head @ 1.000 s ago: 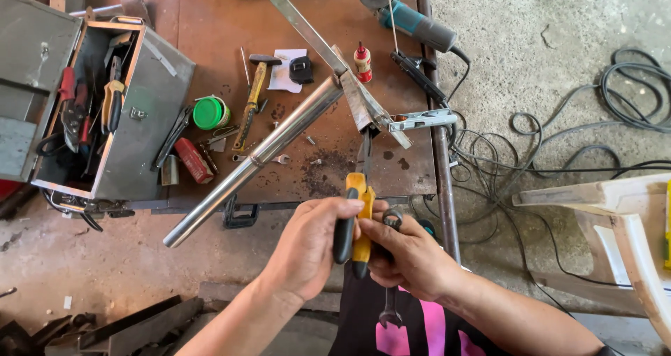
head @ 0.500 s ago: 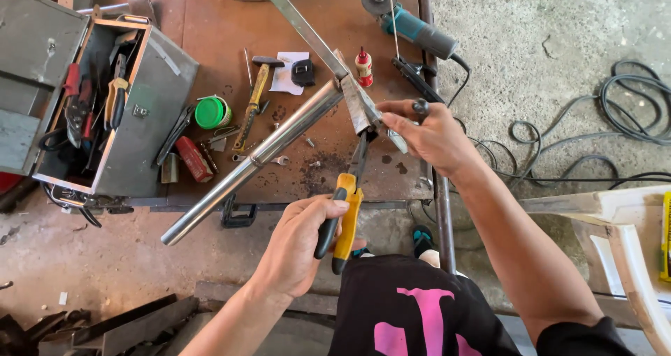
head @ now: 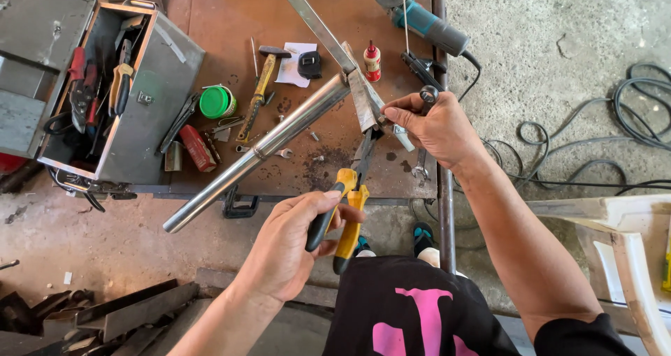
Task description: Assembling and welding metal pipes and bars on a workbench.
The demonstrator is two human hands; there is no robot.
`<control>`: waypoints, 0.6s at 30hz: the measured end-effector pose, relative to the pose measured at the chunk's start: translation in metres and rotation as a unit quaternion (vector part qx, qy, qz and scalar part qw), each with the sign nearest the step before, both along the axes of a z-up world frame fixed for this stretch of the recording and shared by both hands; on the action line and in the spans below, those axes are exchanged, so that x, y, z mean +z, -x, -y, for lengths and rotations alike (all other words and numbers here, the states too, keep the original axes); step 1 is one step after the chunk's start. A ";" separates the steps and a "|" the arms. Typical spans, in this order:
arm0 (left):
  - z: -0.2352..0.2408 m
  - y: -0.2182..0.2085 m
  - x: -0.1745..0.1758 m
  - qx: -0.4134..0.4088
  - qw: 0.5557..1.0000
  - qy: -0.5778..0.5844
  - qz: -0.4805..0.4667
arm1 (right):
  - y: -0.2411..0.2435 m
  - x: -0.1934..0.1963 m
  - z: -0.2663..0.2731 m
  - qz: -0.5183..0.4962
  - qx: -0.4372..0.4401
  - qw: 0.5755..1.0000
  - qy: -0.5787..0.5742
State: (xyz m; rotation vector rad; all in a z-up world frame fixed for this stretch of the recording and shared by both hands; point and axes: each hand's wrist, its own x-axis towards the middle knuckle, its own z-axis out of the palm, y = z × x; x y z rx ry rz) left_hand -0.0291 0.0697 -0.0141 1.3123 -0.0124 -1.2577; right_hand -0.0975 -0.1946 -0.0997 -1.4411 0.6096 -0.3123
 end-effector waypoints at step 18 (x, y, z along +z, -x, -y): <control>0.011 -0.003 -0.013 -0.045 0.992 0.118 -0.002 | 0.006 -0.003 0.003 0.024 0.020 0.999 0.041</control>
